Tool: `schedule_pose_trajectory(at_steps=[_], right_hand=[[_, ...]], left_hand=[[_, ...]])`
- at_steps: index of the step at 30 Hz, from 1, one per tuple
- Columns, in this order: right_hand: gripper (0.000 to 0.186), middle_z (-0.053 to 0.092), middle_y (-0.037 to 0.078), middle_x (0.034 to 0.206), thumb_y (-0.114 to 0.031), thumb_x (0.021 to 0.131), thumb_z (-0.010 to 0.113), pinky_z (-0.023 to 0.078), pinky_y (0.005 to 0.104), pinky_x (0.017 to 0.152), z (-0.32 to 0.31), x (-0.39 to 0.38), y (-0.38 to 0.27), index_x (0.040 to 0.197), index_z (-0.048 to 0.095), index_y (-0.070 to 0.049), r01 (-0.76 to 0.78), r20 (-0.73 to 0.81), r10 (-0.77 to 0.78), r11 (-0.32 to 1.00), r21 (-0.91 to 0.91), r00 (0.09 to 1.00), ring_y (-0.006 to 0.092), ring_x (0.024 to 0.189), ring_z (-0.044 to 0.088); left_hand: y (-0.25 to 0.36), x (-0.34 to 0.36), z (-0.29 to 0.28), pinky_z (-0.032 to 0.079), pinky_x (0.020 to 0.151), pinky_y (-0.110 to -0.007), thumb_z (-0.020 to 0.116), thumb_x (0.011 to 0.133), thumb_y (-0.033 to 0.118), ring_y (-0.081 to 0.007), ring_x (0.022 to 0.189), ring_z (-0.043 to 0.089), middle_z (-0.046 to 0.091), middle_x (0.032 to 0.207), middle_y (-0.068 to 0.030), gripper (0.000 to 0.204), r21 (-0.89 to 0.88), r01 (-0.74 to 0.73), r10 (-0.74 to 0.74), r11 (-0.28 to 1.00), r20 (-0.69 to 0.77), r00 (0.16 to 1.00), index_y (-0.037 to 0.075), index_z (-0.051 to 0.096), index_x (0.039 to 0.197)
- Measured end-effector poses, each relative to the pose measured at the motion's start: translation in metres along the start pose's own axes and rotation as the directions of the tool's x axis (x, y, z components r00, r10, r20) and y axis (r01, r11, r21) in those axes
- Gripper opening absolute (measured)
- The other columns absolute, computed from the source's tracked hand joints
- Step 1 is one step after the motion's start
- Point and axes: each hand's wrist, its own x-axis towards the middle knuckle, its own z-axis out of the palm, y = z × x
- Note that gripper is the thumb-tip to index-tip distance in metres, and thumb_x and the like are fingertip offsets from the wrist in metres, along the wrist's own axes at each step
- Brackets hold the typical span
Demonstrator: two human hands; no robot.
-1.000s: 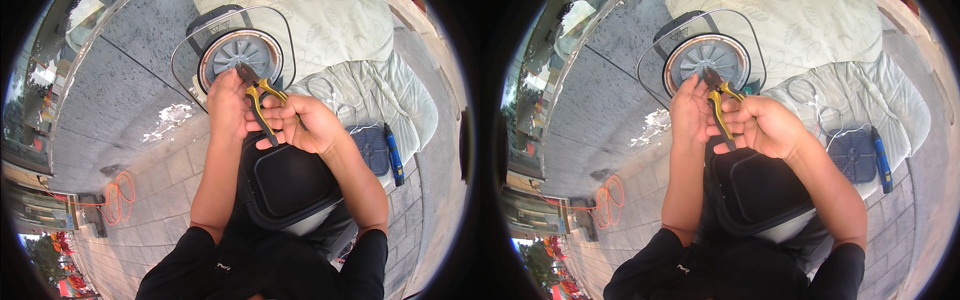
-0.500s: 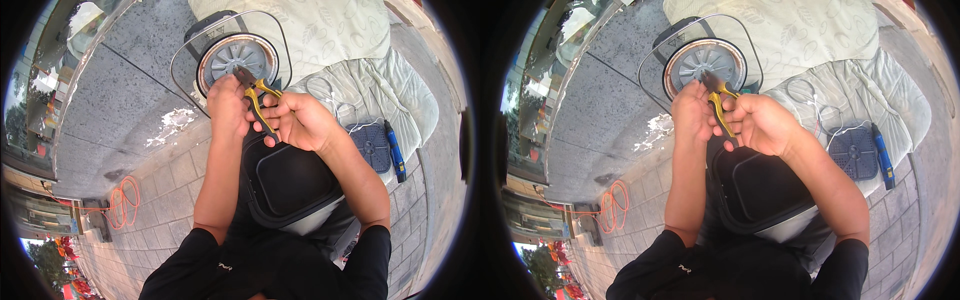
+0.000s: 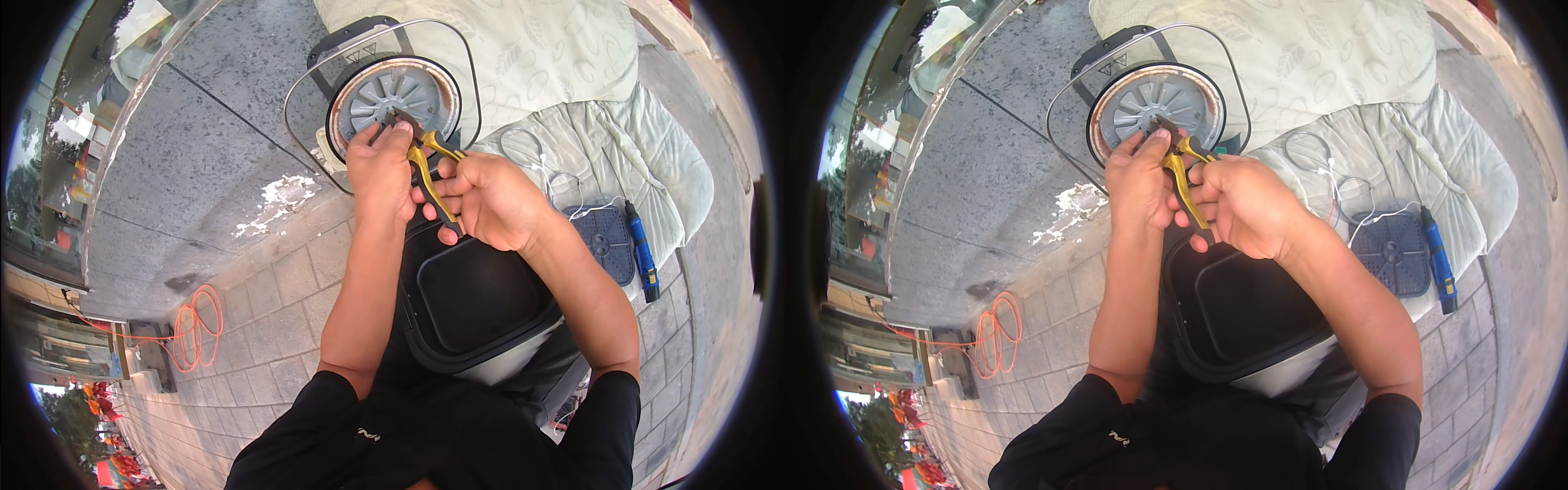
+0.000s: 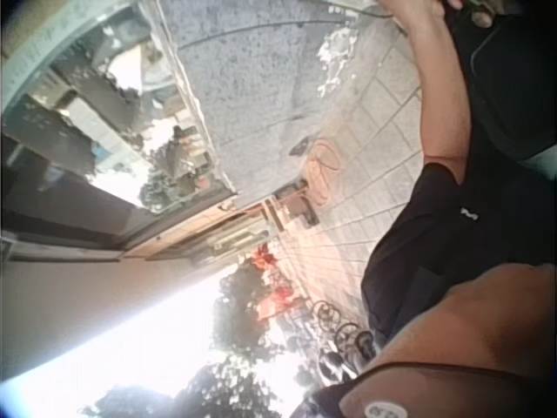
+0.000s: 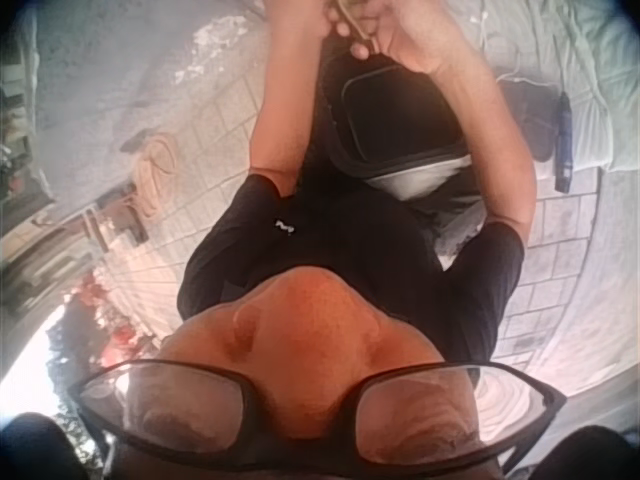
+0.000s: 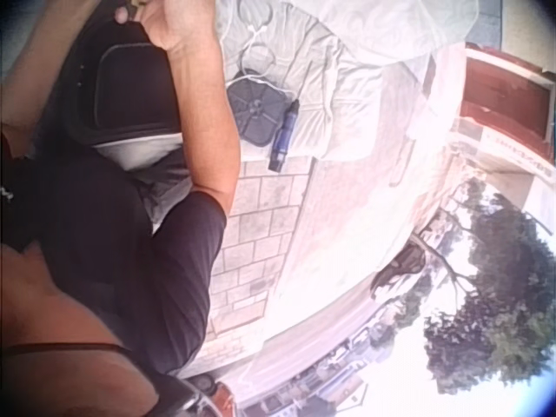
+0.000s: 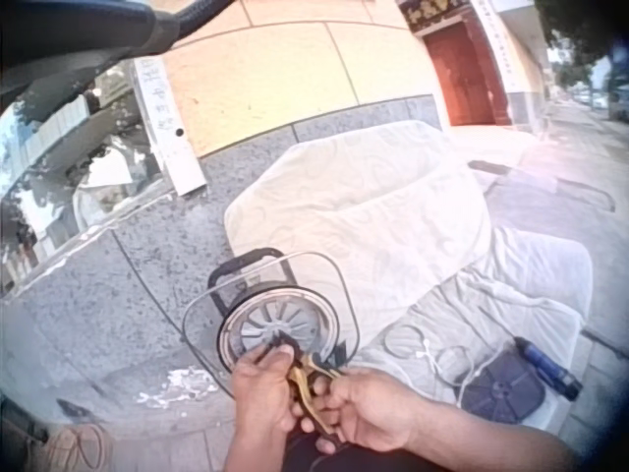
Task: The person disassembles a circular appliance component, uses a screwdriver and pliers to adjust internal parts, and connects wires to the unit. The person works on a tiled sidewalk with tools and parts laid out nearby.
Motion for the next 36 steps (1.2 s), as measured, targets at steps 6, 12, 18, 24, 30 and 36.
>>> schedule_pose_trajectory(at_steps=[6,12,18,24,30,36], right_hand=[[0.026,0.07,0.012,0.103,-0.004,0.093,0.046,0.055,0.0441,0.065,0.002,-0.001,-0.001,0.114,0.062,-0.001,0.01,0.004,-0.01,0.999,-0.053,1.0,0.0232,0.087,0.067],[0.021,0.07,0.013,0.102,-0.007,0.101,0.048,0.054,0.0433,0.062,0.008,-0.002,-0.003,0.115,0.062,-0.001,0.005,-0.06,-0.011,0.995,-0.097,0.998,0.0226,0.084,0.068],[0.019,0.069,0.015,0.102,-0.013,0.106,0.051,0.054,0.0436,0.06,0.013,-0.004,-0.006,0.117,0.059,0.0,0.002,-0.111,-0.022,0.984,-0.178,0.994,0.0233,0.082,0.068],[0.019,0.066,0.015,0.101,-0.013,0.105,0.055,0.054,0.0434,0.059,0.017,-0.005,-0.008,0.116,0.058,0.002,0.002,-0.129,-0.034,0.97,-0.243,0.991,0.0233,0.081,0.067],[0.023,0.065,0.015,0.1,-0.016,0.106,0.056,0.055,0.0412,0.058,0.025,-0.008,-0.011,0.115,0.057,0.004,-0.006,-0.17,-0.053,0.943,-0.333,0.984,0.0224,0.081,0.067],[0.018,0.069,0.018,0.103,-0.008,0.099,0.052,0.056,0.0395,0.054,0.027,-0.007,-0.012,0.115,0.054,0.0,-0.014,-0.216,-0.081,0.914,-0.405,0.973,0.0244,0.08,0.071]], left_hand=[[-0.008,0.005,-0.003,0.066,0.081,-0.049,0.067,0.103,0.001,-0.0365,0.097,0.075,0.069,0.122,-0.0334,0.076,-0.038,-0.015,0.014,0.999,-0.012,1.0,-0.016,0.017,0.158],[-0.008,0.004,-0.003,0.065,0.079,-0.046,0.067,0.103,0.001,-0.0343,0.093,0.075,0.07,0.119,-0.0317,0.075,-0.045,-0.025,0.025,0.999,-0.013,1.0,-0.016,0.018,0.157],[-0.009,0.002,-0.001,0.065,0.075,-0.044,0.068,0.102,0.001,-0.0316,0.088,0.075,0.072,0.116,-0.0302,0.074,-0.067,-0.032,0.031,0.997,-0.023,0.999,-0.016,0.019,0.155],[-0.008,0.0,-0.001,0.064,0.072,-0.044,0.068,0.102,0.002,-0.0311,0.085,0.074,0.071,0.115,-0.03,0.074,-0.083,-0.024,0.024,0.996,-0.003,1.0,-0.015,0.019,0.155],[-0.011,0.001,-0.003,0.063,0.075,-0.044,0.068,0.102,0.002,-0.0308,0.088,0.073,0.07,0.116,-0.0295,0.074,-0.1,-0.041,0.041,0.994,0.0,0.999,-0.017,0.019,0.154],[-0.013,0.001,-0.003,0.062,0.076,-0.043,0.069,0.102,0.002,-0.0302,0.09,0.073,0.07,0.117,-0.0283,0.077,-0.111,-0.061,0.064,0.992,0.026,0.998,-0.02,0.017,0.154]])
